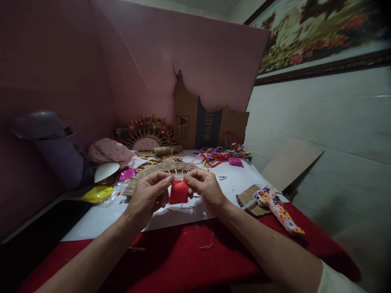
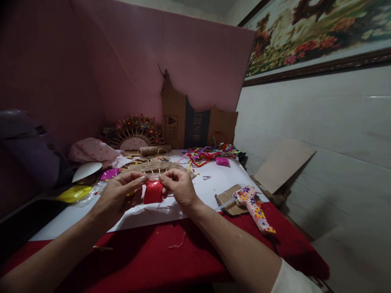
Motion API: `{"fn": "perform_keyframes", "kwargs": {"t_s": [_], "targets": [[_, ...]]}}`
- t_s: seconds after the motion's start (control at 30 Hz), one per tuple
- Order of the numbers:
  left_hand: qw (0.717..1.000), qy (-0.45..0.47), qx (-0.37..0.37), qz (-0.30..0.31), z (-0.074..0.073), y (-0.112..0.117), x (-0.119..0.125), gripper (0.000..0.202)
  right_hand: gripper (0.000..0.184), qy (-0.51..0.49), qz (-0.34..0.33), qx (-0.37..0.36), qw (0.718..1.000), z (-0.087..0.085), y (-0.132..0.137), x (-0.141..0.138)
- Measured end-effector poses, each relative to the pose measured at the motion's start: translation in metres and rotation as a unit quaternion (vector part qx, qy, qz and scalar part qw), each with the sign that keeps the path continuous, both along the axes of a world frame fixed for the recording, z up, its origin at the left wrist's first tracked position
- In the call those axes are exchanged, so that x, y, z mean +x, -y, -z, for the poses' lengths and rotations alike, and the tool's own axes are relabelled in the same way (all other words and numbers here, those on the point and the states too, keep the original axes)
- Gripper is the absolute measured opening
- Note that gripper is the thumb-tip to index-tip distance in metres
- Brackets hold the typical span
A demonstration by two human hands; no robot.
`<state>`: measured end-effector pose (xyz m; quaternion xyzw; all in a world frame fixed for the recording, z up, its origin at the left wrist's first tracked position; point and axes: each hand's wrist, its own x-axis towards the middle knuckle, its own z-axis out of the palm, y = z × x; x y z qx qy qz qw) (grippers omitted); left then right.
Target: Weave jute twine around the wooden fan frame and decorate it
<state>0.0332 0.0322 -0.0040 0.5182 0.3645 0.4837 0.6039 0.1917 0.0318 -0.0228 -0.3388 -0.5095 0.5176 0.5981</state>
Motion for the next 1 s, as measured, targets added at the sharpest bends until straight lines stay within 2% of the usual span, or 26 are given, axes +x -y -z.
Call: {"fn": "perform_keyframes", "kwargs": {"t_s": [0.17,0.43,0.67,1.0], "targets": [[0.999,-0.005,0.042,0.003,0.0045,-0.0028,-0.001,0.02,0.026,0.005,-0.001,0.005,1.0,0.001,-0.0004,-0.0001],[0.999,-0.004,0.035,-0.015,0.0043,-0.0023,-0.0007,0.022,0.022,0.021,-0.014,0.016,1.0,0.0013,0.0012,-0.0012],[0.998,-0.057,0.039,0.008,0.0023,0.0018,0.0022,0.025,0.023,0.062,-0.032,0.05,0.996,-0.0021,0.0063,-0.0037],[0.998,-0.043,0.025,-0.03,0.0017,0.0,0.0026,0.023,0.03,0.047,-0.042,0.001,0.998,-0.0032,0.0035,-0.0016]]}}
